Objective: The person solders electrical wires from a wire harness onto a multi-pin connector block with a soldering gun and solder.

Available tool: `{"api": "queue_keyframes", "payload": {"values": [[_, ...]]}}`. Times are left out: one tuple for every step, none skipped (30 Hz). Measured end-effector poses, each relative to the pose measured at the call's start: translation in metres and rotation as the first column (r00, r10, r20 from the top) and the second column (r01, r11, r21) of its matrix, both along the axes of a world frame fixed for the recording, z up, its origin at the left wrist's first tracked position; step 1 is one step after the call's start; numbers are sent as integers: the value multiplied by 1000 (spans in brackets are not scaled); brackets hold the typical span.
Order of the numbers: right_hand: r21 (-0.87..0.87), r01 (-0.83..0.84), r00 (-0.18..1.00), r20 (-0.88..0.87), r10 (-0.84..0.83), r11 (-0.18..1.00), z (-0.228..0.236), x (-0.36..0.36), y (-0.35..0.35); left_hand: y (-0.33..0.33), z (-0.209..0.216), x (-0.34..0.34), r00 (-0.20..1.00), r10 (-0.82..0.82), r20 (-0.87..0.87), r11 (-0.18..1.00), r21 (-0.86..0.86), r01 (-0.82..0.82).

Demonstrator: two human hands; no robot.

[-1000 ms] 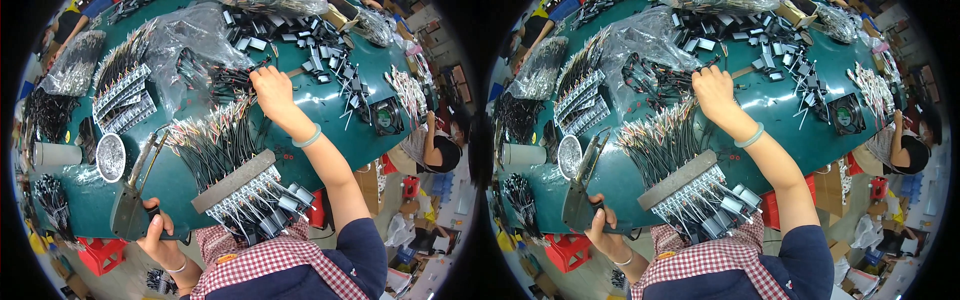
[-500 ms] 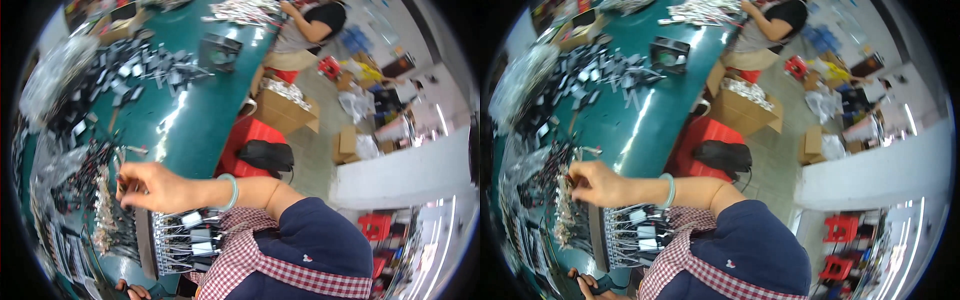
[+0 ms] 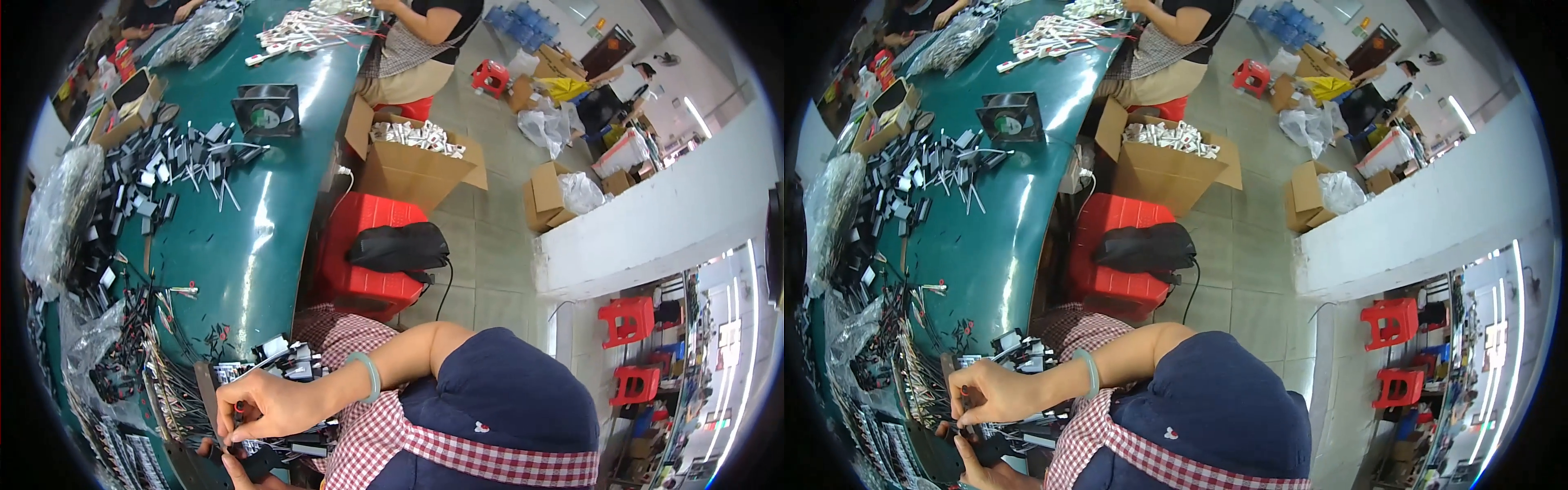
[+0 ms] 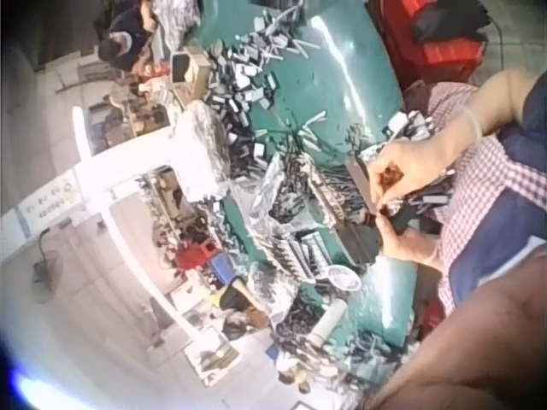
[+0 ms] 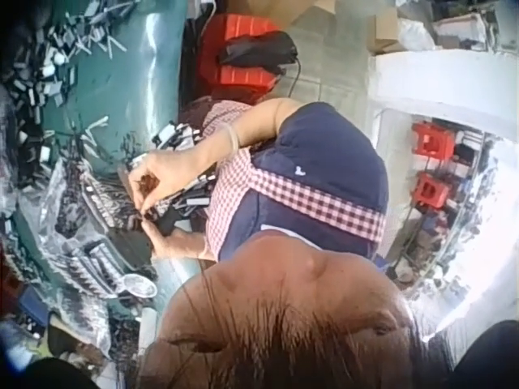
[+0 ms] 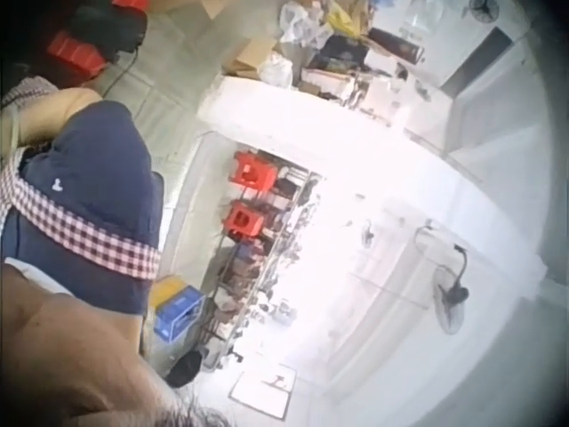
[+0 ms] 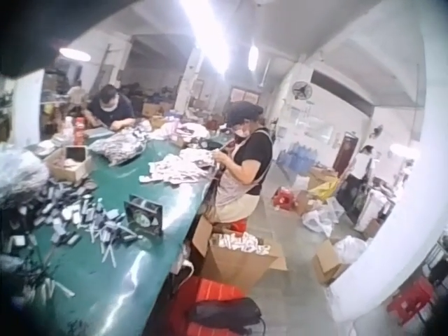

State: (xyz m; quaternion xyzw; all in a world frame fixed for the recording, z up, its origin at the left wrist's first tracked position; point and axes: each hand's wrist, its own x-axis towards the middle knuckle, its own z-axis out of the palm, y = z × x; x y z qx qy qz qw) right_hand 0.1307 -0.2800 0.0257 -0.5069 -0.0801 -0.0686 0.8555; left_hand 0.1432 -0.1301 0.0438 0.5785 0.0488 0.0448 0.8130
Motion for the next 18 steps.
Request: {"api": "queue_keyframes", "payload": {"values": [[46, -19, 1000, -17, 20, 999, -1, -2, 0, 1, -2, 1, 1000, -7, -10, 1000, -5, 7], [98, -18, 1000, -15, 20, 995, -2, -4, 1, 2, -3, 0, 1000, 3, -25, 1000, -1, -3], [95, -10, 1000, -11, 11, 995, -4, -5, 2, 2, -4, 0, 1000, -5, -21, 1000, -4, 5], [130, 14, 1000, -11, -13, 991, -4, -6, 2, 2, -5, -1, 999, -36, -26, 999, -22, 35], [165, 38, 999, -12, -36, 985, -5, -7, 2, 3, -6, -1, 997, -67, -31, 997, -39, 66], [163, 46, 999, -11, -45, 985, -4, -8, 0, 3, -6, -1, 997, -76, -30, 996, -42, 75], [123, 34, 999, -42, -29, 992, -4, -9, -2, 3, -6, 0, 996, -85, -9, 996, -12, 85], [84, 19, 997, -76, -13, 996, -3, -11, -4, 2, -7, 0, 996, -93, 10, 996, 18, 93], [86, 20, 997, -75, -14, 996, -2, -10, -10, 0, -5, -1, 996, -94, 11, 995, 20, 94], [-231, 41, 999, -26, -48, 972, 0, -9, -20, -3, -1, -3, 997, -73, 5, 994, 86, 72], [-520, 67, 998, 31, -59, 852, 1, -8, -26, -6, 2, -5, 999, -45, -1, 987, 155, 45], [-491, 193, 980, 131, -147, 849, 0, -8, -26, -9, 1, -4, 1000, -30, -4, 986, 165, 30], [-476, 163, 985, 127, -116, 864, 3, -6, -26, -9, -2, -4, 999, -35, 1, 975, 221, 34], [-535, 364, 920, 335, -204, 762, 8, -5, -28, -5, -8, -6, 1000, -27, 2, 958, 286, 26], [-528, 555, 805, 535, -256, 643, 13, -4, -30, 1, -15, -7, 1000, -10, 0, 935, 355, 9], [-604, 566, 809, 538, -236, 561, 19, -5, -34, 12, -33, -1, 994, -84, 65, 881, 471, 44], [-666, 565, 815, 544, -201, 487, 24, -7, -36, 22, -47, 4, 996, -47, -71, 900, 429, 73], [-712, 485, 865, 475, -161, 507, 22, -8, -32, 26, -54, 4, 986, -98, -132, 980, 159, 119]]}}
